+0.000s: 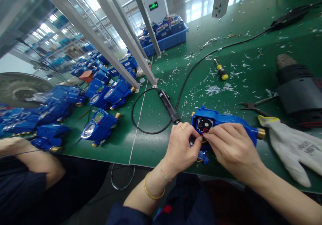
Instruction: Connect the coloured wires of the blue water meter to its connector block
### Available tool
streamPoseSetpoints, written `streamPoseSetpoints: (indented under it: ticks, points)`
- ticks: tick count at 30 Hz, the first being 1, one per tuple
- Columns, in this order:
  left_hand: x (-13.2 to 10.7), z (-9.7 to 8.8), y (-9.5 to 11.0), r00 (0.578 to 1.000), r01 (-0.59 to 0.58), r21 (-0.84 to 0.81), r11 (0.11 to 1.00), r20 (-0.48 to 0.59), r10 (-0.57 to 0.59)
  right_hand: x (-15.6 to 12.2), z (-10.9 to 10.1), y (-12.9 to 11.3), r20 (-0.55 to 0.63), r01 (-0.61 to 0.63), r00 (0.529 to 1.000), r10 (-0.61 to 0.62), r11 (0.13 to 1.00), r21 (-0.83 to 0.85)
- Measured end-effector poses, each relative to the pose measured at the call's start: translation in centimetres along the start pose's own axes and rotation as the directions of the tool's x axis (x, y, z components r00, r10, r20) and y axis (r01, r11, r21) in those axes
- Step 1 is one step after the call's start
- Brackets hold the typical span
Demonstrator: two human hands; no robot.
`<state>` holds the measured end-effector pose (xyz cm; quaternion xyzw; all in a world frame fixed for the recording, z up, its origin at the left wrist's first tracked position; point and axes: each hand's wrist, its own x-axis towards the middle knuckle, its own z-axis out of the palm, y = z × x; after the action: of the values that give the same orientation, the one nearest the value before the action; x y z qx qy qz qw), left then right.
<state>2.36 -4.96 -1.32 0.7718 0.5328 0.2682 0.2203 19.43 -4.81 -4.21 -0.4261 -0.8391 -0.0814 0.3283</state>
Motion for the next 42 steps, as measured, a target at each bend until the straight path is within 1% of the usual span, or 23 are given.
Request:
streamPoseSetpoints:
  ticks: [2, 4, 5, 8, 10, 13, 16, 19, 21, 23, 26, 28, 31, 33, 35, 36, 37, 38, 42]
  points:
    - [0.0, 0.5, 0.4, 0.997, 0.023, 0.026, 0.999, -0.07, -0.021, -0.5, 0.2, -0.2, -0.037, 0.027, 0.999, -0.029, 0.998, -0.05]
    - [0.0, 0.9, 0.6, 0.991, 0.029, -0.02, 0.999, -0.127, -0.031, -0.8, 0.4, -0.3, -0.078, 0.018, 0.997, -0.022, 0.998, -0.052]
    - [0.0, 0.9, 0.5, 0.99, 0.021, -0.067, 0.998, -0.135, -0.03, -0.9, 0.4, -0.3, -0.09, -0.006, 0.996, 0.003, 1.0, -0.027]
    - [0.1, 0.7, 0.2, 0.997, -0.017, -0.206, 0.978, -0.083, 0.0, -0.8, 0.3, -0.4, -0.086, -0.088, 0.992, 0.092, 0.995, 0.048]
    - [0.2, 0.6, -0.1, 0.998, -0.041, -0.23, 0.972, -0.064, 0.027, -0.4, 0.1, -0.4, -0.062, -0.108, 0.992, 0.111, 0.993, 0.04]
    - [0.2, 0.7, -0.5, 0.99, -0.115, -0.177, 0.977, -0.106, 0.097, 0.0, -0.1, -0.6, -0.006, -0.121, 0.993, 0.121, 0.993, 0.012]
    - [0.3, 0.9, -0.8, 0.971, -0.216, -0.058, 0.975, -0.122, 0.207, 0.3, -0.4, -0.5, 0.052, -0.116, 0.992, 0.117, 0.993, -0.018]
    - [0.5, 0.6, -1.1, 0.957, -0.276, 0.028, 0.961, -0.089, 0.278, 0.4, -0.6, -0.2, 0.072, -0.091, 0.993, 0.096, 0.994, -0.066]
    - [0.7, 0.2, -1.1, 0.962, -0.273, 0.02, 0.962, -0.029, 0.273, 0.6, -0.7, 0.2, 0.066, -0.077, 0.994, 0.083, 0.993, -0.092]
    - [0.8, -0.1, -1.2, 0.974, -0.219, -0.047, 0.975, 0.046, 0.221, 0.8, -0.7, 0.6, 0.068, -0.061, 0.995, 0.067, 0.994, -0.096]
    - [0.9, -0.5, -1.4, 0.985, -0.081, -0.208, 0.975, 0.133, 0.11, 1.2, -0.9, 1.1, 0.087, -0.036, 0.995, 0.041, 0.998, -0.06]
    - [0.9, -0.6, -1.5, 0.984, -0.002, -0.295, 0.955, 0.168, 0.054, 1.4, -1.0, 1.3, 0.094, -0.023, 0.995, 0.026, 0.999, -0.035]
    - [0.8, -0.5, -1.6, 0.981, 0.086, -0.362, 0.928, 0.196, -0.014, 1.5, -1.1, 1.3, 0.087, -0.001, 0.996, 0.002, 1.0, -0.009]
    - [0.7, -0.3, -1.5, 0.964, 0.197, -0.443, 0.875, 0.251, -0.091, 1.4, -1.1, 1.3, 0.083, 0.008, 0.997, -0.008, 1.0, 0.003]
    - [0.7, -0.2, -1.3, 0.93, 0.328, -0.558, 0.763, 0.333, -0.156, 1.4, -1.1, 1.2, 0.085, 0.009, 0.996, -0.01, 1.0, 0.012]
    - [0.7, -0.2, -1.2, 0.915, 0.373, -0.605, 0.704, 0.366, -0.17, 1.4, -1.0, 1.2, 0.086, 0.01, 0.996, -0.011, 1.0, 0.015]
    - [0.7, -0.2, -1.1, 0.906, 0.4, -0.637, 0.659, 0.385, -0.177, 1.4, -1.0, 1.1, 0.087, 0.013, 0.996, -0.014, 1.0, 0.017]
    - [0.8, -0.2, -1.0, 0.903, 0.41, -0.655, 0.635, 0.389, -0.182, 1.4, -1.0, 1.1, 0.086, 0.017, 0.996, -0.018, 1.0, 0.017]
    - [0.9, -0.1, -0.7, 0.911, 0.402, -0.667, 0.628, 0.361, -0.199, 1.4, -1.1, 0.9, 0.083, 0.023, 0.996, -0.025, 1.0, 0.019]
